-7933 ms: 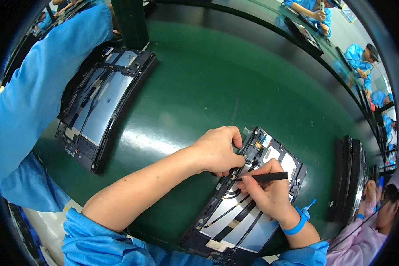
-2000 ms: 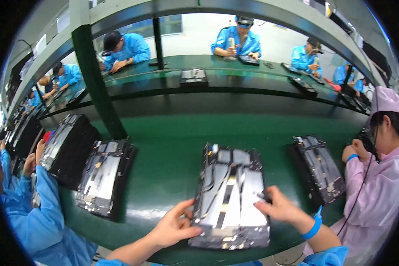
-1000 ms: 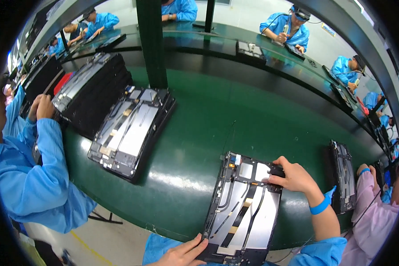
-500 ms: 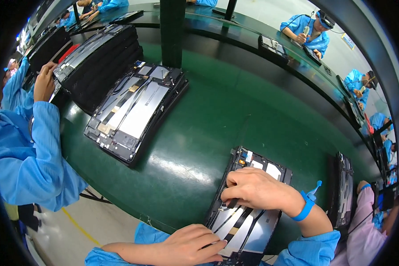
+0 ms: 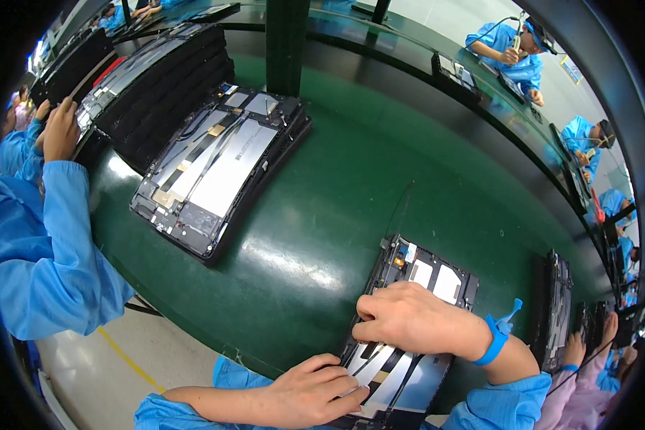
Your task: The person connects internal cables and attaches components inside tablet devices using a small hand tool, then passes the assembled units down the assembly line.
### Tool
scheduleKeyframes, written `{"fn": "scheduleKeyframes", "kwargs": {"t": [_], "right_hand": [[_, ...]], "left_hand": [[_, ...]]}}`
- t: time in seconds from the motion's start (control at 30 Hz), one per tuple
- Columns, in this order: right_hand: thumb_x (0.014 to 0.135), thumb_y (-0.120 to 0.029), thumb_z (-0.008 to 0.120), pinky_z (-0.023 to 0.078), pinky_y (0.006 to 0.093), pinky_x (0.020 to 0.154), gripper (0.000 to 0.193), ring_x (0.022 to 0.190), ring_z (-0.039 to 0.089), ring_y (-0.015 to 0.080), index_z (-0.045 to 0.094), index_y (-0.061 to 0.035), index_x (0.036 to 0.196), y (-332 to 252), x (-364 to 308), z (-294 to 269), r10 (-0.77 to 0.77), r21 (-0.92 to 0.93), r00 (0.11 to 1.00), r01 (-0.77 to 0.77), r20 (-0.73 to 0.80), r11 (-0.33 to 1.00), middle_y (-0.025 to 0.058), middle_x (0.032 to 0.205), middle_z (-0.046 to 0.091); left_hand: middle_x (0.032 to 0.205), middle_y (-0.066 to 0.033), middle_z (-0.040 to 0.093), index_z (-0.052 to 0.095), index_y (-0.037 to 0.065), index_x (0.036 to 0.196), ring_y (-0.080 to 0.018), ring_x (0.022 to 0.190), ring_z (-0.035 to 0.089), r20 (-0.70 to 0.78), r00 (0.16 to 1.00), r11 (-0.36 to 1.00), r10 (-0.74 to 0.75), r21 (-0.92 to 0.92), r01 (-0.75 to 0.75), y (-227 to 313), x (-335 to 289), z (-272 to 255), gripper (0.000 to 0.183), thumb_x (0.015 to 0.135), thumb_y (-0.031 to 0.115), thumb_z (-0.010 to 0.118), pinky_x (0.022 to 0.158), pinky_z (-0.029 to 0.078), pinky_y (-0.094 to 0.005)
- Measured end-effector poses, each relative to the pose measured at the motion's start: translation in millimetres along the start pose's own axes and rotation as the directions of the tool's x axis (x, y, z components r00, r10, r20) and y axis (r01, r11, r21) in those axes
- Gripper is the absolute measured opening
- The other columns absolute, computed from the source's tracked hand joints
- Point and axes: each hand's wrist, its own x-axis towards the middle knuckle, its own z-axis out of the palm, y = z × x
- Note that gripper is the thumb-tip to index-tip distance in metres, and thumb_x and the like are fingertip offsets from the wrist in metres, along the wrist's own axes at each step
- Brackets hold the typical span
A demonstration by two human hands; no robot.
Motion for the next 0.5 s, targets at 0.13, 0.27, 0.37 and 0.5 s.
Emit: {"fn": "scheduleKeyframes", "kwargs": {"t": [0.13,0.27,0.37,0.5], "right_hand": [[0.058,-0.012,0.051,0.039,0.0280,0.048,0.006,0.057,0.049,0.0173,0.049,-0.0072,0.060,-8,-1,1,-0.009,-0.147,1.000,0.012,0.024,0.989,0.0043,0.062,0.041],[0.060,-0.016,0.049,0.031,0.0241,0.045,0.009,0.053,0.044,0.0121,0.046,-0.0096,0.066,-23,8,4,-0.140,-0.399,0.990,0.120,-0.023,0.909,-0.0003,0.060,0.038],[0.061,-0.018,0.049,0.029,0.0239,0.046,0.010,0.049,0.044,0.0116,0.045,-0.0112,0.068,-11,16,10,-0.125,-0.454,0.991,0.089,-0.050,0.887,-0.0022,0.054,0.038],[0.062,-0.004,0.054,0.041,0.0306,0.054,0.012,0.061,0.052,0.0206,0.054,-0.0073,0.074,40,-2,-15,0.125,-0.123,0.903,-0.190,-0.411,0.974,0.0056,0.068,0.055]], "left_hand": [[0.075,-0.0053,0.053,0.057,0.006,0.081,-0.0162,0.071,0.052,-0.012,0.999,0.998,0.050,0.025,-0.050,-2,0,1,0.025,0.064,0.023,0.061,0.068,0.042,-0.0288],[0.091,-0.0062,0.050,0.053,0.006,0.089,-0.0172,0.081,0.049,0.140,0.987,0.996,0.084,0.019,-0.087,-1,7,-3,0.037,0.064,0.032,0.059,0.073,0.040,-0.0298],[0.103,-0.0130,0.043,0.048,0.005,0.097,-0.0247,0.094,0.042,0.317,0.947,0.996,0.048,-0.091,-0.020,-7,14,-5,0.048,0.062,0.036,0.059,0.081,0.033,-0.0342],[0.114,-0.0183,0.034,0.044,0.005,0.101,-0.0325,0.108,0.029,0.368,0.929,0.993,0.034,-0.114,0.009,-12,7,-1,0.056,0.059,0.038,0.058,0.091,0.021,-0.0415]]}}
